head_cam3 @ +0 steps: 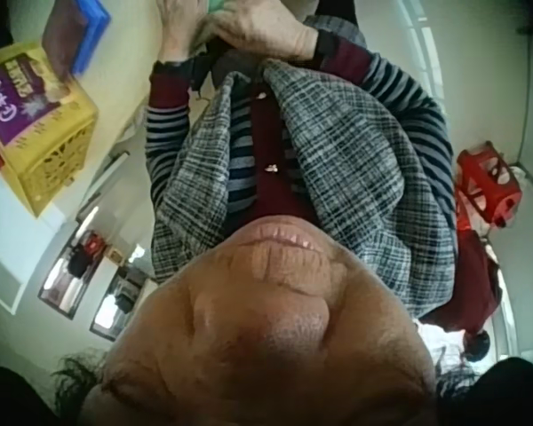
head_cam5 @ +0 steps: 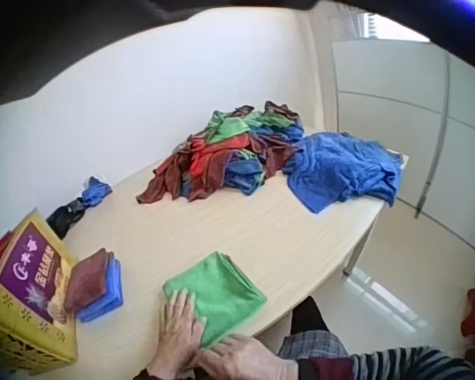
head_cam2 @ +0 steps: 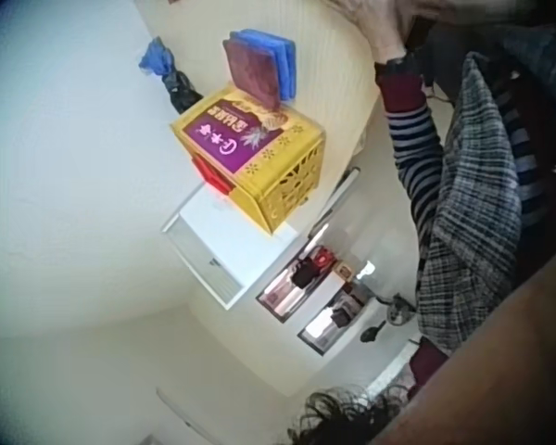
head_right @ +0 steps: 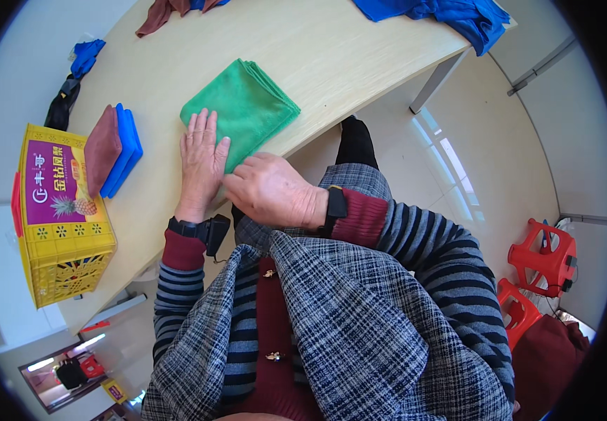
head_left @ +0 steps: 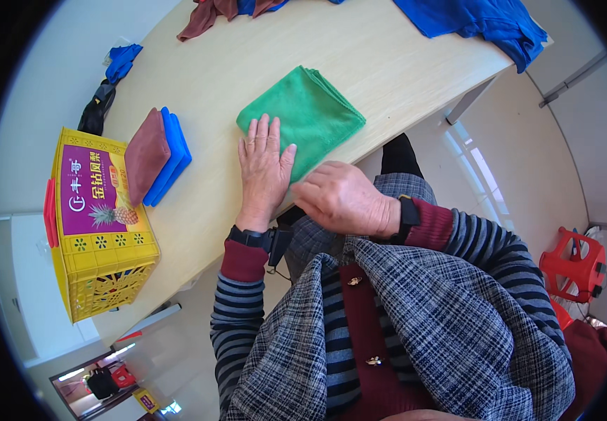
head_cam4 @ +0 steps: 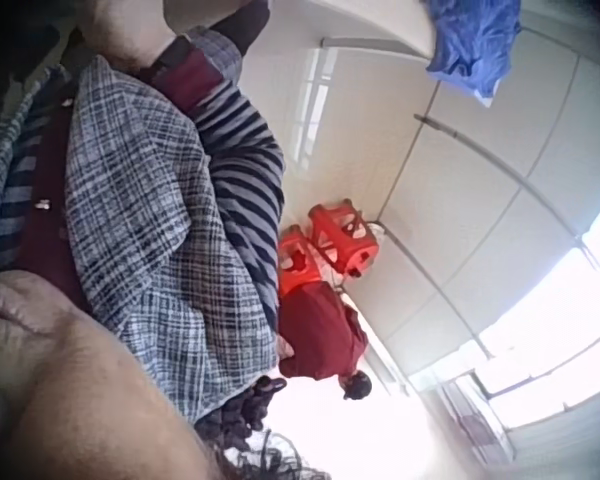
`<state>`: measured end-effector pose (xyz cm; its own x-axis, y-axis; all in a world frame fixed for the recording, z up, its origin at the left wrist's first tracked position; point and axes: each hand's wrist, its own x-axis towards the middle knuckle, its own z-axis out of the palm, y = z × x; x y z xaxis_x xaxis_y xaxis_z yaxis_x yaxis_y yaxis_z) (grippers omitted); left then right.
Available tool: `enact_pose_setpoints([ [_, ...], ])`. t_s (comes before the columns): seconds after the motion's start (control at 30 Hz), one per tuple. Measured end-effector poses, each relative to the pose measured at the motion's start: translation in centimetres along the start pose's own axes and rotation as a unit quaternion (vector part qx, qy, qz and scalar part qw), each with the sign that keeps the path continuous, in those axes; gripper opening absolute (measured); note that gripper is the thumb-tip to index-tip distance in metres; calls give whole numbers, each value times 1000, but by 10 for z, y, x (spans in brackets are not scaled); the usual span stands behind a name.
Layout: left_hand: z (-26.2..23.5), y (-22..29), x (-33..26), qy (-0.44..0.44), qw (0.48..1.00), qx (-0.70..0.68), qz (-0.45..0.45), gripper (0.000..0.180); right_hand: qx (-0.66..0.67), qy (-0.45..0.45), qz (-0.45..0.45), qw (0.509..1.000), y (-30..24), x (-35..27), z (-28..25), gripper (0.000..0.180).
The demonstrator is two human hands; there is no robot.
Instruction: Fold several colored cloths into rectangular shapes and stack them on a table.
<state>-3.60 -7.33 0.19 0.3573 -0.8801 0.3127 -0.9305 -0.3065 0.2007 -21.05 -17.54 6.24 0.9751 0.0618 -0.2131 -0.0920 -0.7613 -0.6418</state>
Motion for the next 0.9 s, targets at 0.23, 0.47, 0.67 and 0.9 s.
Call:
enact_pose_setpoints([
  [0.23,-3,6,1,-31,995,97,11,64,-116,354,-50,927,35,60,13,61],
  [0.47,-4,6,3,-39,997,63,-31,65,-213,358,23,909,71,64,4,64],
  [0.67,-13,-8,8,-37,997,49,-35,63,-226,359,44,904,68,61,4,61],
  [0.9,-11,-33,30,-63,994,14,-93,63,-242,360,36,900,67,65,2,60],
])
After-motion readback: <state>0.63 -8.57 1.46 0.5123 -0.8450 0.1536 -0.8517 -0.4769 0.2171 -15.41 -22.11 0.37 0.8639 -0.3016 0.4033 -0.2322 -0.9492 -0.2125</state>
